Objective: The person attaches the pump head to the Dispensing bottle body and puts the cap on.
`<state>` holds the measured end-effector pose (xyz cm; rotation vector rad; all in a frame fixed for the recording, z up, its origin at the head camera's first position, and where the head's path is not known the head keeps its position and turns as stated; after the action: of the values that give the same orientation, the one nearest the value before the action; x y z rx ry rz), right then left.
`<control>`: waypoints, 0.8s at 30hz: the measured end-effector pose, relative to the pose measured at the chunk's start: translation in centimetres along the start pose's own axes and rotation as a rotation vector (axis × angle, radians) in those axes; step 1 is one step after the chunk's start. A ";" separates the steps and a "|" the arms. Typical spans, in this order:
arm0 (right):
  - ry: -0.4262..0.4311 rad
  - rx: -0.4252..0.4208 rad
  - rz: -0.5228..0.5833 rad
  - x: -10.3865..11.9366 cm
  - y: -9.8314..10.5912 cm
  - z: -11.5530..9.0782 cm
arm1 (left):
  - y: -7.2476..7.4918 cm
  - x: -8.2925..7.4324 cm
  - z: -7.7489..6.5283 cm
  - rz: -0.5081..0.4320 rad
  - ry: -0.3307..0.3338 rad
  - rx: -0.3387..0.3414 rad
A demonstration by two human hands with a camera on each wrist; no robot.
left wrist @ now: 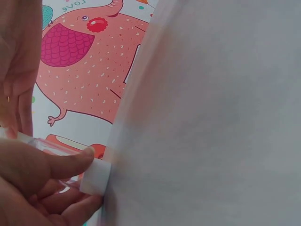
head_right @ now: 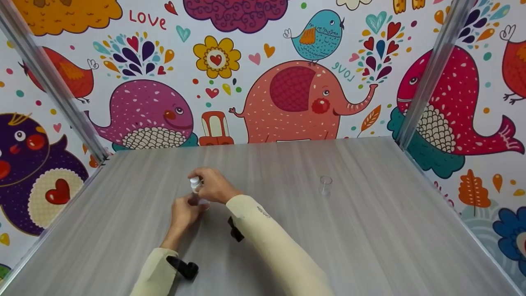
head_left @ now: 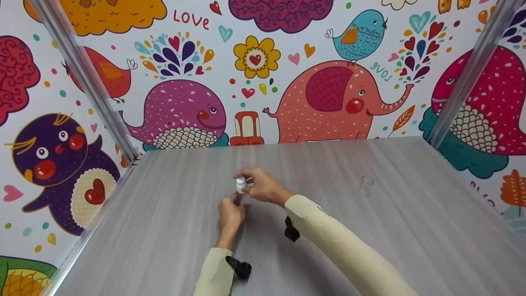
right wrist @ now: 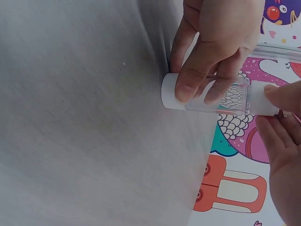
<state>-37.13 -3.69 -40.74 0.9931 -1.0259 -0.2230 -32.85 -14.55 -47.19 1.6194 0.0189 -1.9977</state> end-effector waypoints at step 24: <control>0.070 -0.064 -0.227 0.5 0.3 0.5 | 0.0 -0.1 -0.1 -0.007 0.001 -0.015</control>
<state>-37.33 -4.14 -40.13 1.0516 -0.8364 -0.4032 -32.78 -14.47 -47.11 1.6130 0.0394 -1.9978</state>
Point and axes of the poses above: each hand's wrist, its own z-axis towards the middle knuckle, its own y-axis out of the back of the hand, x = y × z, the point moved 5 cm from there along z, towards the middle knuckle, and after that the axes turned 11 degrees about -z, right-handed, at the moved point
